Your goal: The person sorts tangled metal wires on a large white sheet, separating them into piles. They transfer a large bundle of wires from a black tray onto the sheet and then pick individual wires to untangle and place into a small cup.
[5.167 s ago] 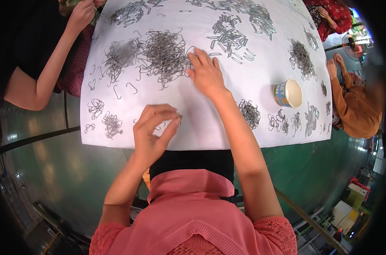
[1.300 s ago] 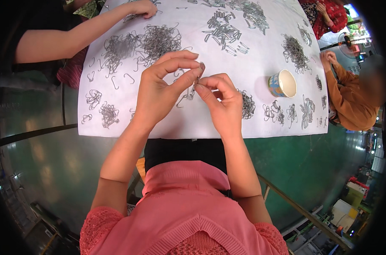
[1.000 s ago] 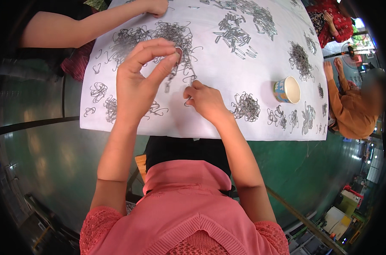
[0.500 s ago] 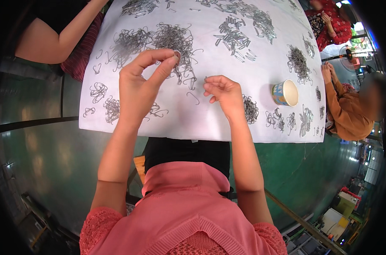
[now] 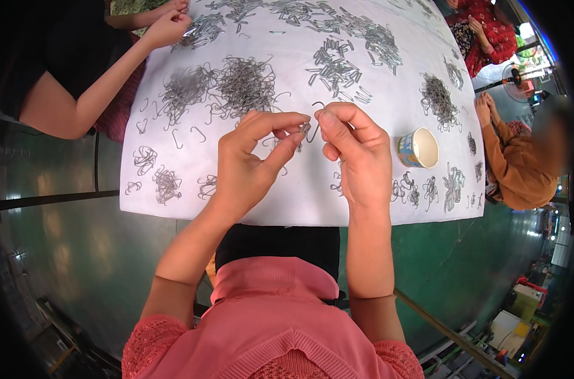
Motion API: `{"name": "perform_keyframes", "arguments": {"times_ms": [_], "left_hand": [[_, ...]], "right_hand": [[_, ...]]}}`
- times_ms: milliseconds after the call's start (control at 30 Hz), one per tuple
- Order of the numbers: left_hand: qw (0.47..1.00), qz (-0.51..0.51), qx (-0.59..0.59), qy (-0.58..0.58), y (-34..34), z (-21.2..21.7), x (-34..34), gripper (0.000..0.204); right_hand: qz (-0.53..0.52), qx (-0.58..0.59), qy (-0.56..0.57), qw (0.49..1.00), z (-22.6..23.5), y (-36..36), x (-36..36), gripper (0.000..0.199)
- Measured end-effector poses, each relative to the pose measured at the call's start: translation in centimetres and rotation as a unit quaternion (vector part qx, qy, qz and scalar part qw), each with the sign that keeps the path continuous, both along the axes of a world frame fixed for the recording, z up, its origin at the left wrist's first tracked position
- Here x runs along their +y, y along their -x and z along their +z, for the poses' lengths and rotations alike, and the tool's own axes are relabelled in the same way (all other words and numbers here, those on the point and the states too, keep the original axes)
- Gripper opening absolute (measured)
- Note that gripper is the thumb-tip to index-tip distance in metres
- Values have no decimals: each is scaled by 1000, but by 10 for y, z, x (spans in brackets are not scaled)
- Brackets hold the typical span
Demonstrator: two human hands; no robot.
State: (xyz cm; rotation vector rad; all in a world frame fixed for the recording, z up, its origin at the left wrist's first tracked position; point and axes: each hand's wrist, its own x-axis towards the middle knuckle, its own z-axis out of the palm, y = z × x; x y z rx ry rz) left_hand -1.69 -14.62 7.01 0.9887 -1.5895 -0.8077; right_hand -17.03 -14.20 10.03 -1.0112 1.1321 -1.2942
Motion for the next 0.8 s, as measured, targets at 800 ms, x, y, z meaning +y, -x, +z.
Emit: {"name": "perform_keyframes", "arguments": {"times_ms": [800], "left_hand": [[798, 83, -579, 147, 73, -129, -179, 13]], "right_hand": [[-107, -39, 74, 991, 7, 63, 18, 15]]}}
